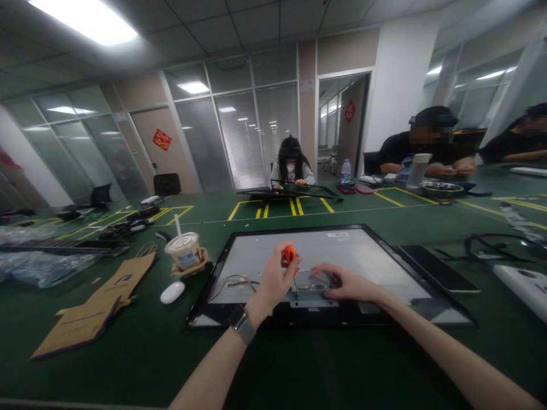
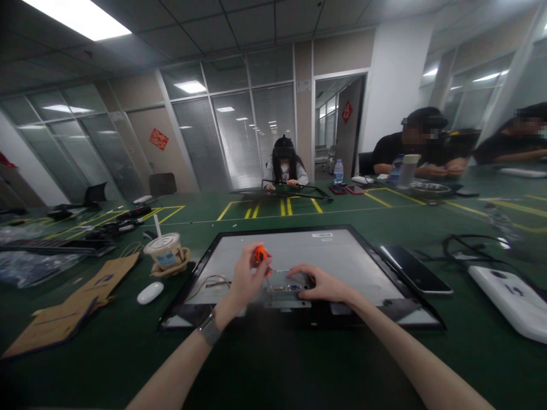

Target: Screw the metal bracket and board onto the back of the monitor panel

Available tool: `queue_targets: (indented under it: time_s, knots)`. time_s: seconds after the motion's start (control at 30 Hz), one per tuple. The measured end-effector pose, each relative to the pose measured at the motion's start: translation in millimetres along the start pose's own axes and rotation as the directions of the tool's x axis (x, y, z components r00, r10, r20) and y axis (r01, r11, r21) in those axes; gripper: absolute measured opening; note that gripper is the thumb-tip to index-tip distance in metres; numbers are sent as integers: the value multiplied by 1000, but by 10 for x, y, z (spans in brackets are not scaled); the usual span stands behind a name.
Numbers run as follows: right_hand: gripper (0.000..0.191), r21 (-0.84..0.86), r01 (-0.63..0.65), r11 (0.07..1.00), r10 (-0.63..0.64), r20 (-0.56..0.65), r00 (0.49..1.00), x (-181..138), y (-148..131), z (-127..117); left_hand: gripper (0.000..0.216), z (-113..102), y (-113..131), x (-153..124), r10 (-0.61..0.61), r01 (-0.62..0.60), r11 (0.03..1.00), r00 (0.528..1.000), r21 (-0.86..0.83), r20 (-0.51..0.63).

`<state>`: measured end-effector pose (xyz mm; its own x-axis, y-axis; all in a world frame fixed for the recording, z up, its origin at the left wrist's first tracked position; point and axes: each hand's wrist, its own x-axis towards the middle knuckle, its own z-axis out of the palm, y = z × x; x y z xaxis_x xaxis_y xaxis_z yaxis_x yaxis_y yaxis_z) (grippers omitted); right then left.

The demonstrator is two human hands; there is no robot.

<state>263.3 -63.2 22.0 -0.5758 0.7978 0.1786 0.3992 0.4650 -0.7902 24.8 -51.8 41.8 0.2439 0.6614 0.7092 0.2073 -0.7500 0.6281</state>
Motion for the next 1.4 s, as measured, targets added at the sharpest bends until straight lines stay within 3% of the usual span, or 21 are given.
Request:
queue_targets:
  time_s: [0.13, 0.47, 0.67, 0.9, 1.1, 1.3, 1.4]
  knots:
    - [50, -9, -15, 1000, 15, 6, 1000, 2, -25, -5, 28, 26, 27, -11, -53, 59, 989, 997, -134, 52]
    - [48, -40, 18, 999, -18, -11, 1000, 12, 20, 25, 28, -14, 47, 42, -47, 47, 998, 999, -41, -14]
    - [47, -31, 7, 999, -7, -8, 1000, 13, 14, 21, 29, -6, 49, 35, -95, 96, 983, 995, -155, 11]
    - [49, -34, -3, 999, 3, 9, 1000, 17, 15, 11, 18, -38, 156, 72, 57, -53, 997, 994, 47, -88]
    - [48, -52, -7, 999, 8, 10, 1000, 9, -17, 10, 25, -20, 157, 65, -15, 8, 995, 997, -101, -72]
    - [48, -33, -9, 999, 9, 22, 1000, 6, -37, 5, 18, -54, 193, 82, 64, -59, 997, 991, 44, -121]
    - [49, -45, -9, 999, 9, 14, 1000, 6, -39, 11, 21, -51, 209, 92, 25, -22, 1000, 990, 22, -137]
